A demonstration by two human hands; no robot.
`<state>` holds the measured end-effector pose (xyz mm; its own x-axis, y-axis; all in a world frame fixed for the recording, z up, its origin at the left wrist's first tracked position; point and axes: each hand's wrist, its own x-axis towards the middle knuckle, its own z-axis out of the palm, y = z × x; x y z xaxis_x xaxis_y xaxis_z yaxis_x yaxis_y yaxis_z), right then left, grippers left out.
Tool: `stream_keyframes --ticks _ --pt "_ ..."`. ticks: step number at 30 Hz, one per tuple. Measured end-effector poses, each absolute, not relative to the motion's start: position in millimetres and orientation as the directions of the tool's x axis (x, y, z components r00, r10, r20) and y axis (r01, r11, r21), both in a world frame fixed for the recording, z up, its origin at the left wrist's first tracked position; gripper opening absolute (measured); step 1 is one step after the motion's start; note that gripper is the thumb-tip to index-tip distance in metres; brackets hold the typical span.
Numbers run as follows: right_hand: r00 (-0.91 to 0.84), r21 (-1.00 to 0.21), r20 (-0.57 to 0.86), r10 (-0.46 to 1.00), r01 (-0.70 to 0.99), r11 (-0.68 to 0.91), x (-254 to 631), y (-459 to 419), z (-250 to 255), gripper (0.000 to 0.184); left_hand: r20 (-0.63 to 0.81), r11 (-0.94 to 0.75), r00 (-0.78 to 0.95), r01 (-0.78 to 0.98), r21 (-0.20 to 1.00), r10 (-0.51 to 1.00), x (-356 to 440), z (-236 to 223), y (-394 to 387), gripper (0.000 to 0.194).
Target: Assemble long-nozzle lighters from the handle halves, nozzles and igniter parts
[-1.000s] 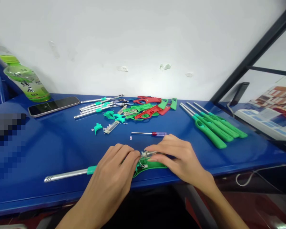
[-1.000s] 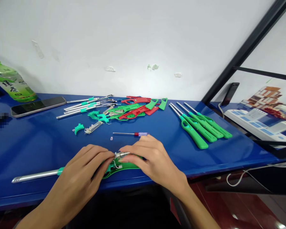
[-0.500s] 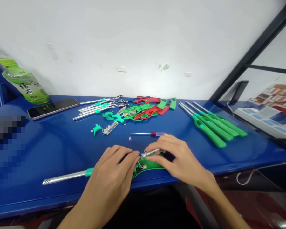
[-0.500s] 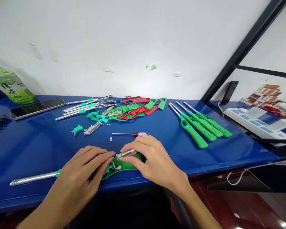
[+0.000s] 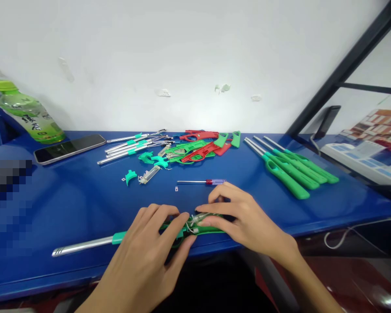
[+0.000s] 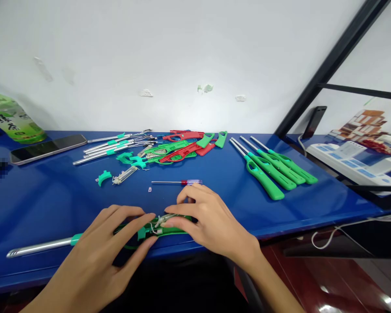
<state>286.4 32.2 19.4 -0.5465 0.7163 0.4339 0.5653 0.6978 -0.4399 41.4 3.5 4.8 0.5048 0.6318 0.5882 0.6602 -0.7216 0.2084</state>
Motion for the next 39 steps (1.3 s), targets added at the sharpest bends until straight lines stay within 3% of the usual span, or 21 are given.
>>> stream_keyframes --ticks 11,31,39 --pt "-0.579 -0.425 0.478 0.66 0.505 0.751 286.9 32.5 20.2 0.018 0.566 -0.733 0.526 0.643 0.224 0.635 40.3 3.8 4.9 0.017" --pt "-0.562 -0.501 0.437 0.702 0.497 0.709 288.1 29.5 22.8 0.018 0.514 -0.731 0.553 0.636 0.248 0.656 38.9 5.3 4.8 0.013" --pt "-0.561 -0.527 0.436 0.704 0.474 0.705 289.7 30.6 21.6 0.018 0.56 -0.751 0.564 0.638 0.171 0.607 39.6 6.3 4.3 0.013"
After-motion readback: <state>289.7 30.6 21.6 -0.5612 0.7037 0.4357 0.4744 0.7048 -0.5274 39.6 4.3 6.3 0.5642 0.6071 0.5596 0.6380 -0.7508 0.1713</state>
